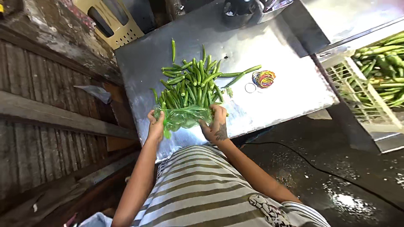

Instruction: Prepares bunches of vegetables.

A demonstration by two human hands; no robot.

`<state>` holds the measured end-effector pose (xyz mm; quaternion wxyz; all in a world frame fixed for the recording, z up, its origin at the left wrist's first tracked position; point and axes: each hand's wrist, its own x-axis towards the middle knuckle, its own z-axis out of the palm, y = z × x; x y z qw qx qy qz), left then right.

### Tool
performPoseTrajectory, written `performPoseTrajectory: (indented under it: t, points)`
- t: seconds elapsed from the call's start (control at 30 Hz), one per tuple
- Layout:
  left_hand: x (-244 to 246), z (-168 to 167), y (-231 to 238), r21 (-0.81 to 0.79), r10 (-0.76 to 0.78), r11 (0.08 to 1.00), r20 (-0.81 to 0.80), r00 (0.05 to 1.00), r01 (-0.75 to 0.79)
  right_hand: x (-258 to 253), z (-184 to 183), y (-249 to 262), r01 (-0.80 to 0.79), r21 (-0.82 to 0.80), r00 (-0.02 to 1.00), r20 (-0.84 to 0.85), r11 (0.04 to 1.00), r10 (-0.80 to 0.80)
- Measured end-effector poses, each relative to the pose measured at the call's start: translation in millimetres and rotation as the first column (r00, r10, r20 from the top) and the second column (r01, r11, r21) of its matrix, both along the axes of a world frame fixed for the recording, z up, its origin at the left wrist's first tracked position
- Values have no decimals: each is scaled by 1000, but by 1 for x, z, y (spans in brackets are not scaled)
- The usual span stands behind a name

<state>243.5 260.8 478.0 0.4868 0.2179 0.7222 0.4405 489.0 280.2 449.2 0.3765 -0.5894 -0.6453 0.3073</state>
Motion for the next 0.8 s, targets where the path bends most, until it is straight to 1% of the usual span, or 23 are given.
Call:
performPoseTrajectory:
  t: [0.07, 0.13, 0.17, 0.23, 0.3, 0.37, 0.43, 0.5, 0.53, 0.57, 0.63, 0.67, 0.7, 0.73, 0.77, 0.8]
  points:
    - [8, 2, 0, -12, 59, 998, 75, 995, -58, 2, -4, 8, -70, 8, 995, 69, 998, 69]
    - [17, 14, 6, -99, 94, 991, 81, 992, -86, 6, 0, 20, -106, -15, 992, 64, 994, 107]
    - [21, 27, 12, -127, 108, 987, 100, 989, -95, 8, 6, 27, -101, -52, 994, 28, 994, 102]
    - [26, 61, 23, -133, 131, 986, 221, 966, -104, 11, 25, 41, -77, -142, 997, -30, 987, 74]
    - [29, 90, 35, -60, 102, 994, 369, 924, -86, 13, 46, 55, -52, -208, 996, -85, 977, 34]
    - [29, 107, 49, 77, -1, 996, 487, 873, -41, 14, 59, 70, -28, -225, 990, -142, 974, -4]
    - [27, 117, 65, 205, -108, 979, 500, 859, 4, 17, 71, 93, -22, -198, 980, -198, 980, -18]
    - [22, 116, 76, 325, -218, 944, 457, 863, 66, 24, 75, 109, -16, -113, 987, -163, 993, -3]
    - [21, 111, 80, 361, -271, 925, 399, 876, 121, 27, 76, 110, -39, -69, 992, -125, 997, 30]
    - [18, 104, 82, 370, -327, 906, 304, 895, 206, 30, 77, 104, -87, -35, 993, -79, 996, 84]
    - [13, 90, 78, 295, -403, 881, 54, 914, 371, 25, 74, 79, -206, -14, 978, 18, 978, 207]
    - [10, 86, 71, 213, -447, 865, -83, 891, 454, 17, 67, 65, -225, -8, 972, 67, 974, 225]
    - [8, 84, 62, 123, -498, 843, -193, 846, 524, 9, 57, 51, -210, -3, 967, 149, 978, 208]
    - [8, 82, 53, 55, -544, 815, -269, 795, 576, 2, 46, 40, -188, -2, 952, 247, 982, 183]
    - [7, 77, 46, 27, -557, 802, -323, 765, 596, -3, 34, 33, -172, 10, 941, 297, 985, 162]
    - [4, 71, 38, 23, -548, 803, -364, 753, 596, -7, 23, 29, -167, 13, 937, 312, 986, 155]
